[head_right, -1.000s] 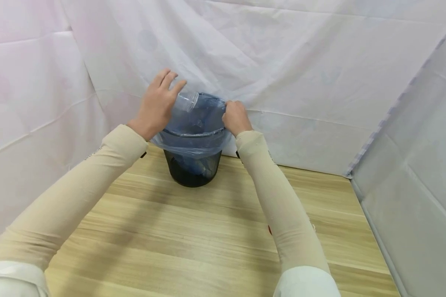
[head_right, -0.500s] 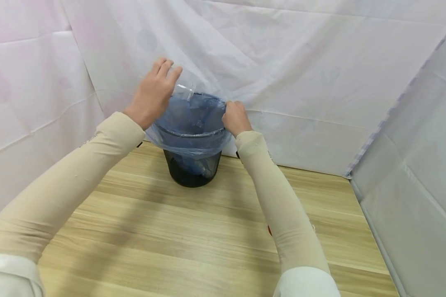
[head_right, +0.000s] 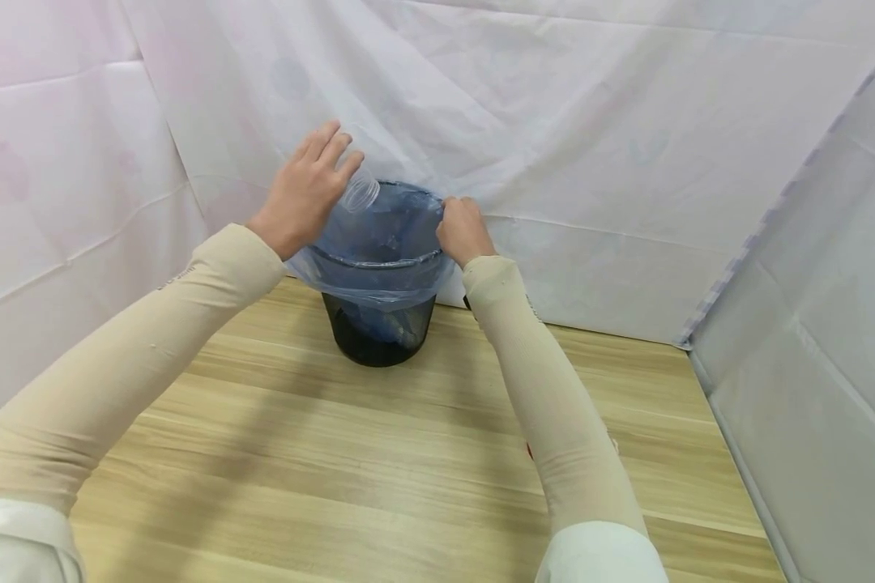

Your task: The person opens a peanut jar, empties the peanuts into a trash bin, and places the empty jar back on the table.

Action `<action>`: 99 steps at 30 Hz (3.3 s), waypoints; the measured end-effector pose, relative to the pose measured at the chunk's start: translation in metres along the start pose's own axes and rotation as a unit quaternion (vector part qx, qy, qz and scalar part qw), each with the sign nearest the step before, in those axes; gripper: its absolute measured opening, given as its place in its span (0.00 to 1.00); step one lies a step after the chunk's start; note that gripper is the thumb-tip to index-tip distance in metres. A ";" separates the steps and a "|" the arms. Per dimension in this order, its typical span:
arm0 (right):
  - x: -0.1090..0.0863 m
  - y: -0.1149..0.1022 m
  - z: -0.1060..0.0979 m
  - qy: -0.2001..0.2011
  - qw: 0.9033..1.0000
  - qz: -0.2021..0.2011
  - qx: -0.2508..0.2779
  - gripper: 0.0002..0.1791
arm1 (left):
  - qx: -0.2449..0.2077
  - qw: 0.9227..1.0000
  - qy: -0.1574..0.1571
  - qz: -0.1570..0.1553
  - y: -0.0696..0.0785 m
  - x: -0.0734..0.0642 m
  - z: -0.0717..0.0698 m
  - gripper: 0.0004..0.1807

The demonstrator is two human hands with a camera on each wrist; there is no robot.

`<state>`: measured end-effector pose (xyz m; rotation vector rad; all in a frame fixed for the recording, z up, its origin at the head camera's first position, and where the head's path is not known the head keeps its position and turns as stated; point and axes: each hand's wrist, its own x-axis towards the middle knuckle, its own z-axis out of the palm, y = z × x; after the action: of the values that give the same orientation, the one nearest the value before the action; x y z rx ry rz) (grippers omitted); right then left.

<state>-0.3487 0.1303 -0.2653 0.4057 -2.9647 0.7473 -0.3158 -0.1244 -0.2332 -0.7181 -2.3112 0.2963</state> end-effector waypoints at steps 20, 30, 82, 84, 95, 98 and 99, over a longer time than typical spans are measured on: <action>-0.001 -0.003 -0.003 -0.006 1.000 0.004 -0.014 0.27 | 0.007 0.999 0.027 -0.037 -0.009 0.008 -0.014 0.26; 0.002 -0.005 -0.002 -0.013 1.000 -0.003 -0.023 0.27 | 0.024 1.000 -0.004 -0.005 -0.008 0.007 -0.011 0.29; -0.176 0.048 -0.013 0.107 0.992 -0.056 0.045 0.32 | -0.290 0.834 0.176 -0.435 0.068 -0.092 -0.019 0.41; -0.186 0.055 -0.005 0.094 0.993 -0.046 0.044 0.33 | -0.287 0.828 0.181 -0.447 0.075 -0.105 -0.013 0.41; -0.233 0.086 0.039 0.029 0.996 0.018 0.086 0.38 | -0.318 0.789 0.139 -0.506 0.109 -0.158 0.021 0.41; -0.242 0.093 0.047 0.016 0.995 0.034 0.089 0.39 | -0.341 0.780 0.113 -0.513 0.119 -0.170 0.030 0.42; -0.245 0.096 0.049 0.011 0.995 0.038 0.089 0.39 | -0.346 0.778 0.105 -0.513 0.122 -0.175 0.033 0.42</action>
<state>-0.1377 0.2464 -0.3817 0.2935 -2.9163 1.0234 -0.1814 -0.1244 -0.4016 0.2884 -2.1978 -1.1150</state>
